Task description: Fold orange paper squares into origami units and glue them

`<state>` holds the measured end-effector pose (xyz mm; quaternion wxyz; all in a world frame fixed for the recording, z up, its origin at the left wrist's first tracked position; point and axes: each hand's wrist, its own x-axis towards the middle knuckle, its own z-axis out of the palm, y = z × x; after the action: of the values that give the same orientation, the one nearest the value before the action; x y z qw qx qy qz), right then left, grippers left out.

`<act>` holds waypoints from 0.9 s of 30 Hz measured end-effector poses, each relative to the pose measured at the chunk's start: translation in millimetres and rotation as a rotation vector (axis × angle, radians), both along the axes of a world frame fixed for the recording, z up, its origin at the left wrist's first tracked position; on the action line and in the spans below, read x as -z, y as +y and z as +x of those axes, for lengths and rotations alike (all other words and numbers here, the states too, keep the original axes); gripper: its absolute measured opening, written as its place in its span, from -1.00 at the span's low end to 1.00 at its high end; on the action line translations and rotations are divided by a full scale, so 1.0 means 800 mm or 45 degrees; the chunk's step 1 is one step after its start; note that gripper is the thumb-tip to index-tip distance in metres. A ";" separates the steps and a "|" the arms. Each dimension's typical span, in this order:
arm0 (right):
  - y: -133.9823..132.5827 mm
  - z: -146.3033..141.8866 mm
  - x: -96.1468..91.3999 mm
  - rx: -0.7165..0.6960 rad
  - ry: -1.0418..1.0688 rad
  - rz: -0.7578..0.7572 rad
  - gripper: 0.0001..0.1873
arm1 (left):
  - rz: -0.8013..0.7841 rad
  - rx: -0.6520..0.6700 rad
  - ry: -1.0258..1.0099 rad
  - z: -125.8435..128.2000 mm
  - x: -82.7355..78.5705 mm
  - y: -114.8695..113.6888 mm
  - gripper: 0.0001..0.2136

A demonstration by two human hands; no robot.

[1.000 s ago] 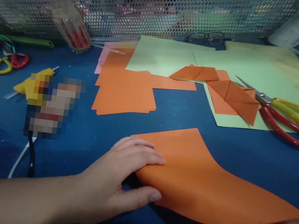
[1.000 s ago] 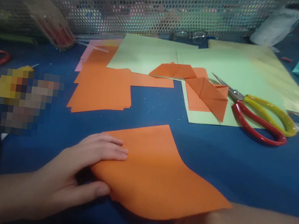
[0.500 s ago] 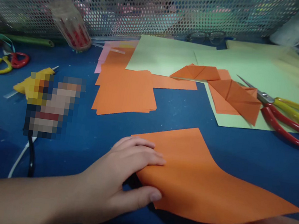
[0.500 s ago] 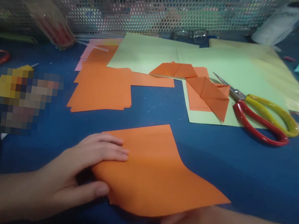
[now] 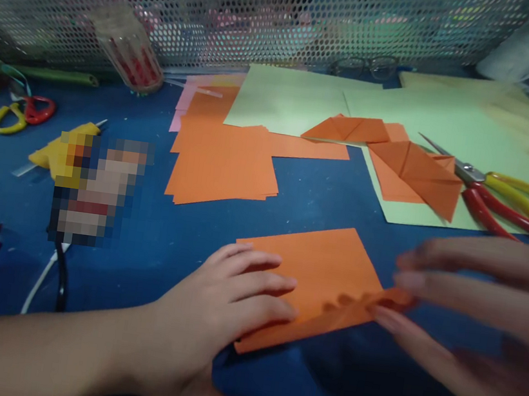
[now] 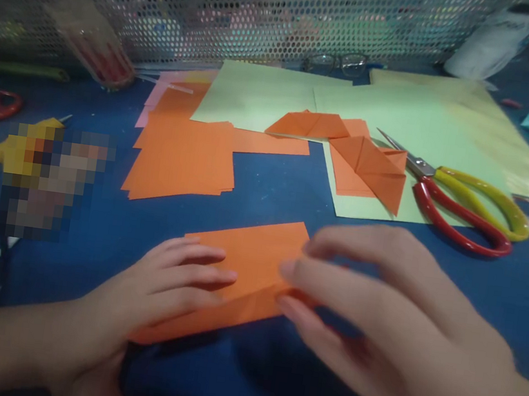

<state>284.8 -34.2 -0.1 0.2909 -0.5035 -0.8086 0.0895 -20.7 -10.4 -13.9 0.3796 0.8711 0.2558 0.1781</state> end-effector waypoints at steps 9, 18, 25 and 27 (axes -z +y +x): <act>0.047 -0.013 -0.003 -0.020 0.119 -0.699 -0.50 | 0.043 -0.515 -0.064 0.009 0.003 -0.009 -0.38; 0.062 -0.028 0.005 0.005 0.188 -0.514 -0.51 | 0.629 0.171 0.271 0.013 -0.011 -0.011 -0.60; 0.070 -0.020 0.003 0.113 0.309 -0.676 -0.57 | 0.401 0.188 0.375 0.017 -0.007 -0.020 -0.40; 0.071 -0.018 0.003 0.124 0.327 -0.726 -0.55 | 0.284 0.186 0.425 0.018 -0.007 -0.018 -0.21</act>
<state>270.8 22.6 -2.9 0.2418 -0.5876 -0.6823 0.3616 -6.6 -24.6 -8.5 0.2450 0.9413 0.2300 0.0306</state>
